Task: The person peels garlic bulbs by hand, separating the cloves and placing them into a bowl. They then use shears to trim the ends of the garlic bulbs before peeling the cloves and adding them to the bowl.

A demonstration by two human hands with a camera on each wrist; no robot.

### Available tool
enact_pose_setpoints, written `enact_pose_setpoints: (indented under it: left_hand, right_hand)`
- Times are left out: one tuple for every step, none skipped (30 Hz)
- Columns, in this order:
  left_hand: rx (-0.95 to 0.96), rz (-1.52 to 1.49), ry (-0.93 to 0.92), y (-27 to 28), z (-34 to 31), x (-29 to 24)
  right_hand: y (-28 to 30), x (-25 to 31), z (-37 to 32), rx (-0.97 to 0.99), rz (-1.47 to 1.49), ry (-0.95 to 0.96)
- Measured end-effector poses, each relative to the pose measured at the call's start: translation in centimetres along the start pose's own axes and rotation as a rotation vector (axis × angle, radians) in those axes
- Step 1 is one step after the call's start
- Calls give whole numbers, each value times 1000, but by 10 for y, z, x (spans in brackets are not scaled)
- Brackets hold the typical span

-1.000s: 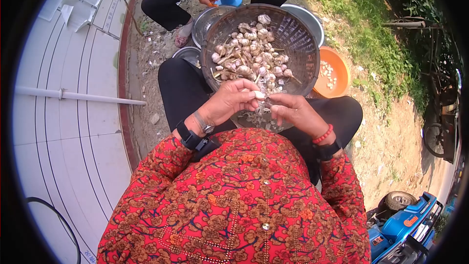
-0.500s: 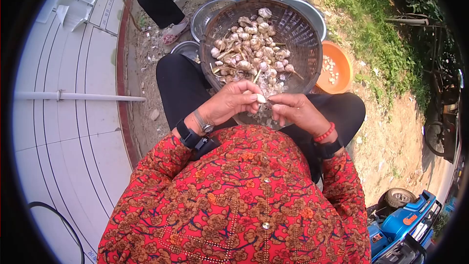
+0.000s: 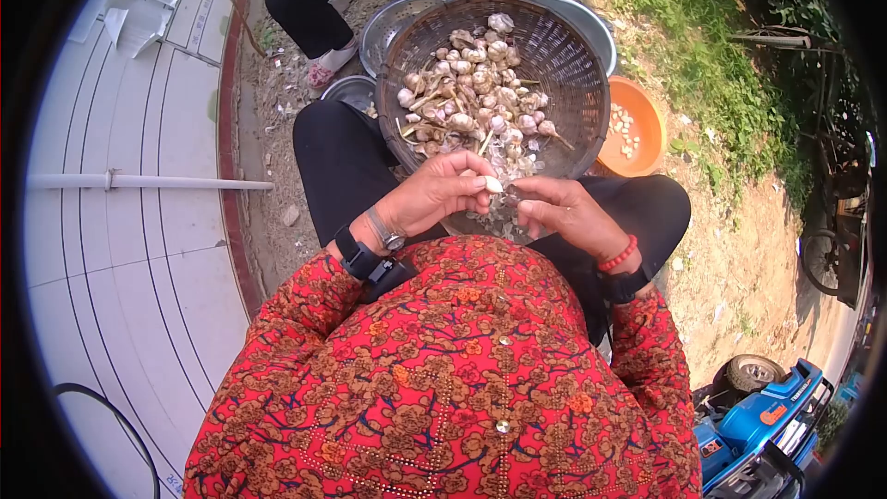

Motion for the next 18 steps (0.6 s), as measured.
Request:
enact_pose_setpoints:
  left_hand:
    - [-3, 8, -1, 0, 0, 0]
    - [-6, 17, -3, 0, 0, 0]
    - [-10, 26, -6, 0, 0, 0]
    - [-12, 35, -10, -1, 0, -1]
    - [-14, 43, -14, -1, 0, -2]
    - [-16, 51, -18, -2, -1, -2]
    - [-14, 55, -21, -2, -1, -2]
    - [-12, 59, -24, -2, -1, -2]
    - [-10, 63, -27, -2, -1, -3]
    - [-2, 57, -27, -3, -2, -2]
    - [7, 50, -26, -4, -2, -2]
    - [16, 43, -25, -4, -3, -2]
    - [26, 38, -21, -5, -3, -1]
    - [36, 34, -17, -6, -3, -1]
    - [47, 29, -14, -7, -3, 0]
    - [47, 33, -12, -7, -3, 0]
    - [47, 37, -10, -7, -2, 1]
    - [47, 41, -9, -6, -2, 1]
  right_hand:
    - [-1, 3, 0, 4, -20, 8]
    - [-2, 3, 0, 7, -21, 14]
    - [-3, 2, 1, 12, -22, 20]
    - [-4, 1, 2, 17, -24, 27]
    - [-4, 1, 3, 17, -19, 21]
    - [-4, 0, 3, 16, -13, 15]
    - [-3, -1, 3, 15, -8, 8]
    - [-3, -2, 3, 22, -1, 7]
    - [-3, -4, 4, 28, 7, 5]
    - [-3, -5, 4, 34, 14, 4]
    - [-3, -6, 4, 36, 28, 7]
    - [-3, -6, 3, 37, 43, 10]
    - [-4, -7, 3, 39, 58, 13]
    - [-4, -6, 3, 37, 50, 17]
    - [-3, -6, 3, 35, 42, 21]
    - [-3, -5, 3, 32, 34, 25]
    - [-2, -6, 3, 19, 22, 25]
    - [-2, -8, 4, 6, 10, 25]
Point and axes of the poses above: each hand's wrist, its own z-axis towards the middle knuckle, its own y-axis out of the back of the hand, x = y × z, the point moved 10 cm from there along z, towards the middle knuckle, and after that the axes turned 2 degrees about -z, right-handed, at the moved point
